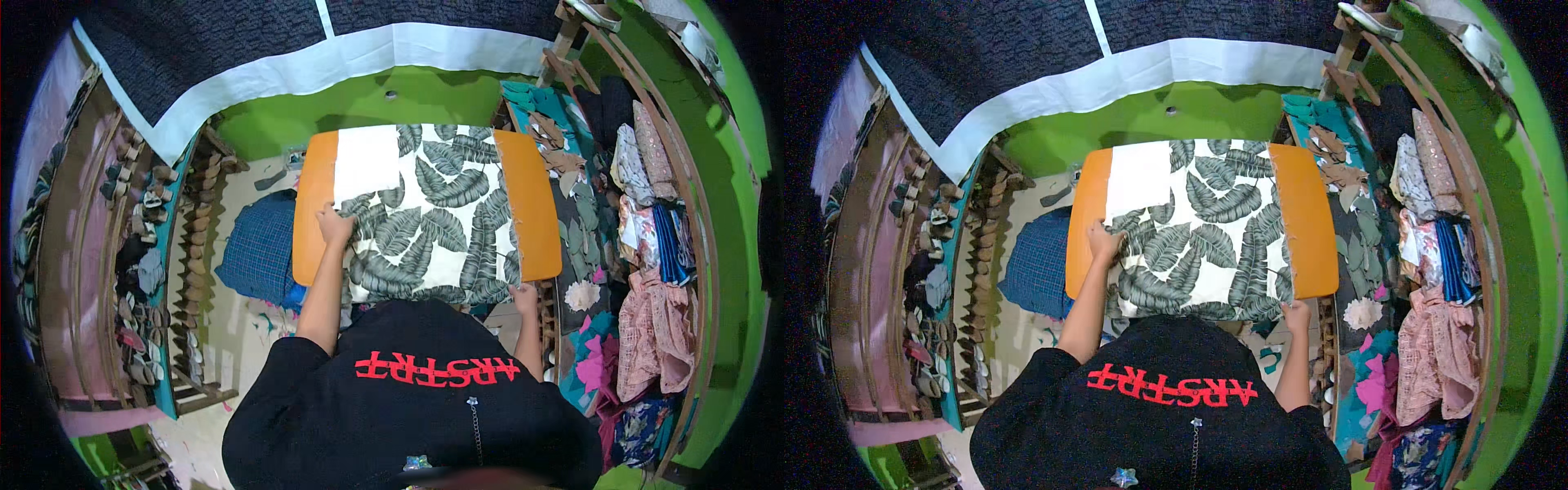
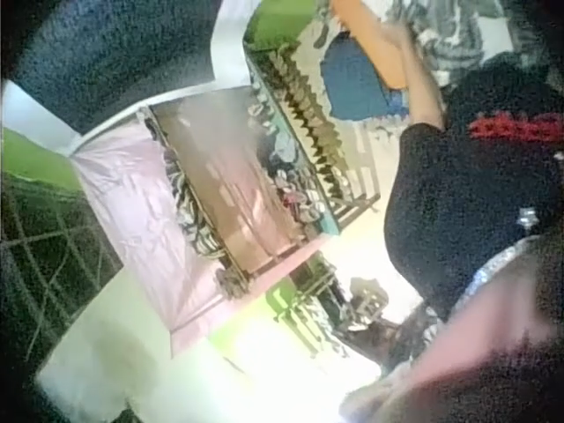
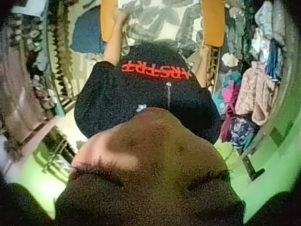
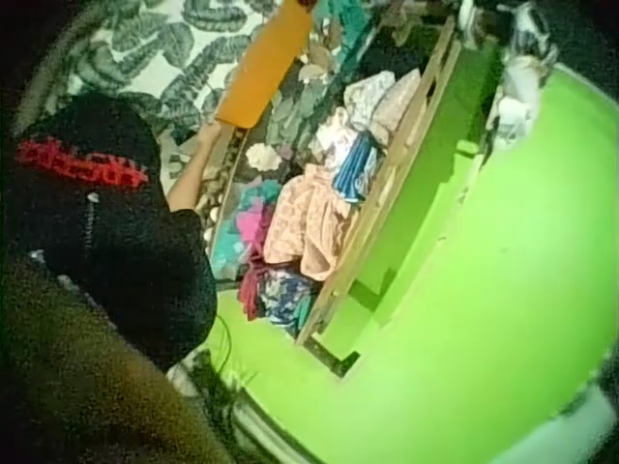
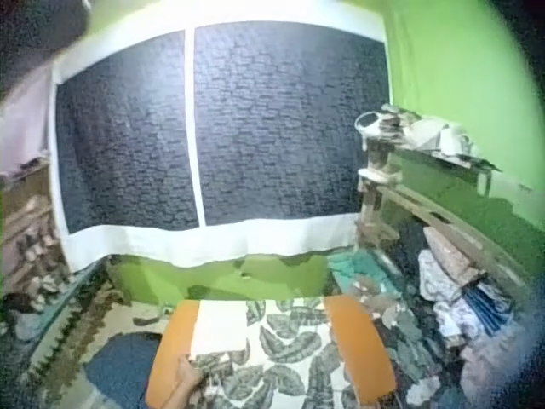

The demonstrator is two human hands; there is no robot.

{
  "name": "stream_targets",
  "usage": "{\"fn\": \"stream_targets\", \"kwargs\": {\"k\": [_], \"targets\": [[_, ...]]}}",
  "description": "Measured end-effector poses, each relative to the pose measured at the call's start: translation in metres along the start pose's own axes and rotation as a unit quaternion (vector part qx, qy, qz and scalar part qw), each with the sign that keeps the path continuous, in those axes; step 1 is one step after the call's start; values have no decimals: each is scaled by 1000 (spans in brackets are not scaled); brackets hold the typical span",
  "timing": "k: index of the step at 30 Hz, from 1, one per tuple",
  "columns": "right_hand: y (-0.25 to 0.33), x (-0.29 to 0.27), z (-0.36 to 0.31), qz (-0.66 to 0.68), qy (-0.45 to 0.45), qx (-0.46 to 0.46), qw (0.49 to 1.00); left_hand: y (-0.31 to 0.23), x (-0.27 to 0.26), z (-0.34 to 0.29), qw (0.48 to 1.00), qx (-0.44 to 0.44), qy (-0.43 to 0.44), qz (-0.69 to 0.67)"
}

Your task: Folding different pieces of fabric and placing them onto a storage shelf.

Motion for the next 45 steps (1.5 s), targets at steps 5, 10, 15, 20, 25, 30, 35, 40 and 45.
{"fn": "stream_targets", "kwargs": {"k": [5, 10, 15, 20, 25, 30, 35, 40, 45], "targets": [[39, -6, -8, -78, -141, 94, 983, 12, 9, 37, 966, -10, 232, 114], [73, 3, 20, -197, -253, -13, 947, 32, 24, 79, 974, 141, 177, 5], [144, 24, 42, -177, -224, 37, 958, 30, 13, 83, 977, 111, 82, -161], [158, 48, 73, -226, -167, 122, 952, 45, -4, 66, 996, -9, 77, -53], [150, 42, 81, -183, -131, 131, 965, 40, -13, 17, 976, -66, 201, 49], [115, 41, 101, -180, -115, 14, 977, 41, -4, 5, 979, 7, 200, -46], [100, 38, 96, -109, -188, -41, 975, 56, -5, -4, 970, -70, 197, -123], [93, 28, 79, -128, -124, -36, 983, 108, -7, -20, 978, -57, 189, -68], [84, 5, 38, -159, 0, 88, 983, 79, -35, -60, 979, -91, 181, 34]]}}
Point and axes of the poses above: each hand's wrist, its own z-axis towards the middle knuckle, its own x-axis out of the palm, y = z × x, the point moved 2 cm from there along z, towards the middle knuckle, and after that the axes turned 1 degree about z, right-handed, at the moved point
